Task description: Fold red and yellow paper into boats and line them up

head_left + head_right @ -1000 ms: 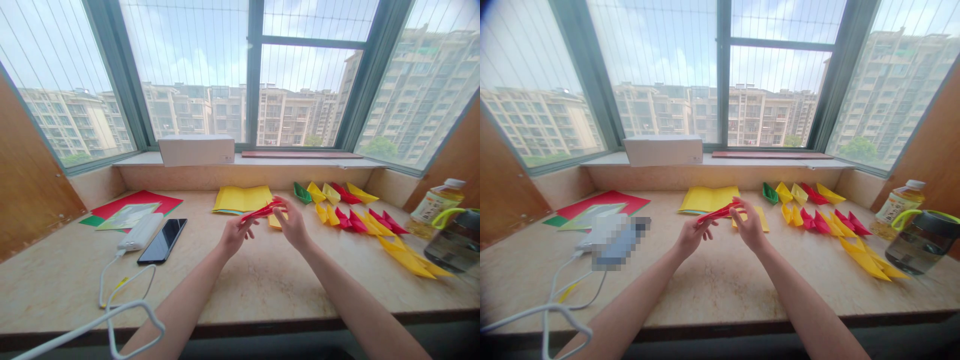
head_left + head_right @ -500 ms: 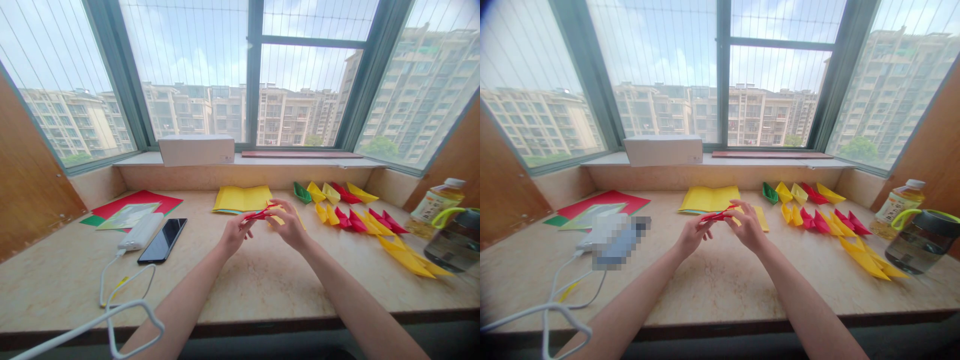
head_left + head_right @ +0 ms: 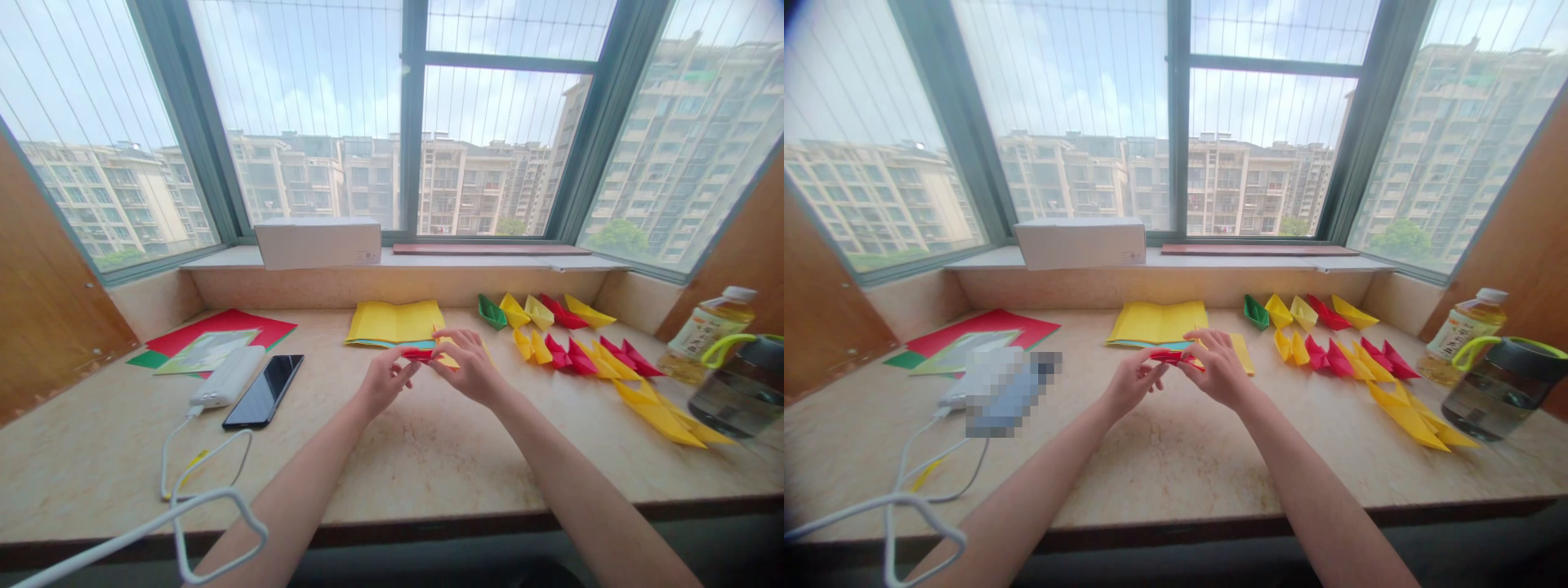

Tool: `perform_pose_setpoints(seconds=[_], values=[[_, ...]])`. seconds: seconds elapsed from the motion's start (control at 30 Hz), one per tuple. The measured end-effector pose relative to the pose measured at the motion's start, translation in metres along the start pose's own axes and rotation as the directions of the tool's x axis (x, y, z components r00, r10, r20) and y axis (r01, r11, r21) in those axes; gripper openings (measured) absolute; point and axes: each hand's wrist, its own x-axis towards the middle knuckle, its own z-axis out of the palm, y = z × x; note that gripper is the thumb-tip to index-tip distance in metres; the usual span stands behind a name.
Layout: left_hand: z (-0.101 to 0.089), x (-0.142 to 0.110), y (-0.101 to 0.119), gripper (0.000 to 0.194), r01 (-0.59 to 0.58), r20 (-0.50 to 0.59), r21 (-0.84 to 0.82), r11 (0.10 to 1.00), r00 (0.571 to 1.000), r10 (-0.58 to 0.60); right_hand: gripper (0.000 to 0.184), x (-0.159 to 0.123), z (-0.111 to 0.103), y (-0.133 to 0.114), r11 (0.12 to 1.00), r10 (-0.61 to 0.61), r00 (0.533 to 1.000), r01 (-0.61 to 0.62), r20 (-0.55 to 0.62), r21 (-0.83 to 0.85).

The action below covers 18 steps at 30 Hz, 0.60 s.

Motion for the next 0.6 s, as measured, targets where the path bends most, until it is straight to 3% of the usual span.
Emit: perform_pose_setpoints(seconds=[0.27,0.6], values=[[0.003,-0.001,0.005,0.047,-0.015,-0.013,-0.030,0.999,1.000,0.015,0.009,0.002,0.000,-0.008,1.000,-0.024,0.999,0.024,0.035,-0.001],[0.004,0.001,0.006,0.056,0.026,-0.060,0.020,0.999,0.998,-0.025,0.009,0.004,0.002,-0.009,0.997,0.064,0.997,-0.066,0.052,0.042]])
